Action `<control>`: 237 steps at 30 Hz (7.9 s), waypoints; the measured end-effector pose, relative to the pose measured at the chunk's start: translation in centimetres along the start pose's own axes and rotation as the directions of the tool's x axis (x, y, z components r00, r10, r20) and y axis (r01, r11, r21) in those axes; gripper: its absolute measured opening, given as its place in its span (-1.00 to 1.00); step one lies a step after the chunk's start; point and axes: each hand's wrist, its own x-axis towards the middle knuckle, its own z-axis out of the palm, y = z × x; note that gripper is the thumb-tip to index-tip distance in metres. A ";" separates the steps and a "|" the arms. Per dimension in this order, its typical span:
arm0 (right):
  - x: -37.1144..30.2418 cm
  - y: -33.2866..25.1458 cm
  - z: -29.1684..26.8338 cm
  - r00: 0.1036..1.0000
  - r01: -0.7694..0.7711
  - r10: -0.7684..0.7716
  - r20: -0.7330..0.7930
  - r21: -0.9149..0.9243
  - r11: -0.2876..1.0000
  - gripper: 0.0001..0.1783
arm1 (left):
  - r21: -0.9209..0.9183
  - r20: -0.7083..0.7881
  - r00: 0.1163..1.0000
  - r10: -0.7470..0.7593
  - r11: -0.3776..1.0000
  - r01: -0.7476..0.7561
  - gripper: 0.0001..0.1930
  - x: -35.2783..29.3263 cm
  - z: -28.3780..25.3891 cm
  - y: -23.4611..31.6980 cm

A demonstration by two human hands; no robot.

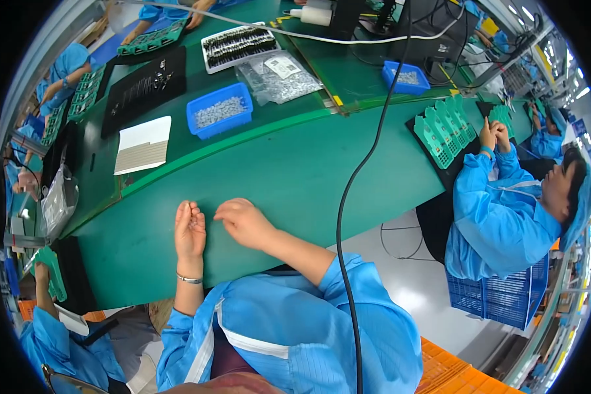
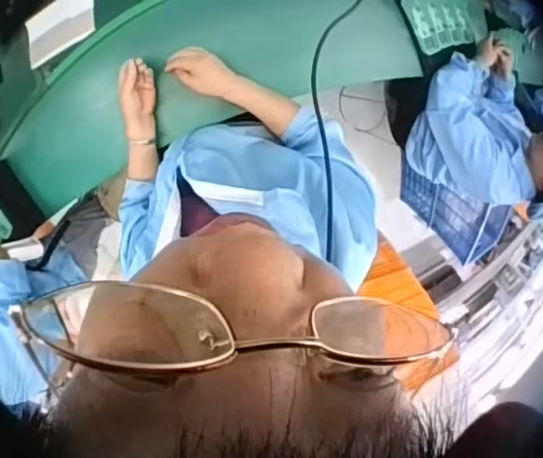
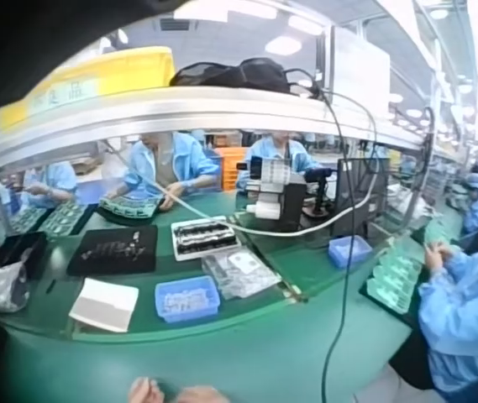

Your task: The person assembles electronic components into green plastic housings by hand, placing circuit boards and foam pads into the housings.

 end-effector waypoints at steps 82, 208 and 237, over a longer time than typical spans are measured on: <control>19.4 22.8 -35.3 0.693 -0.679 0.046 -0.719 -0.630 0.375 -0.73 | 0.207 -0.197 0.980 -0.004 0.977 0.046 -0.82 0.6 1.7 -0.8; 4.5 -3.3 0.2 0.947 0.138 0.077 0.311 -0.611 0.779 -0.68 | -0.074 -0.154 0.983 -0.098 0.993 0.088 -0.85 -9.6 -0.9 7.1; 11.0 -5.4 6.4 0.768 -0.346 0.547 0.332 -0.504 0.791 -0.74 | 0.054 -0.228 0.973 0.047 0.998 -0.035 -0.72 -11.4 -1.0 8.4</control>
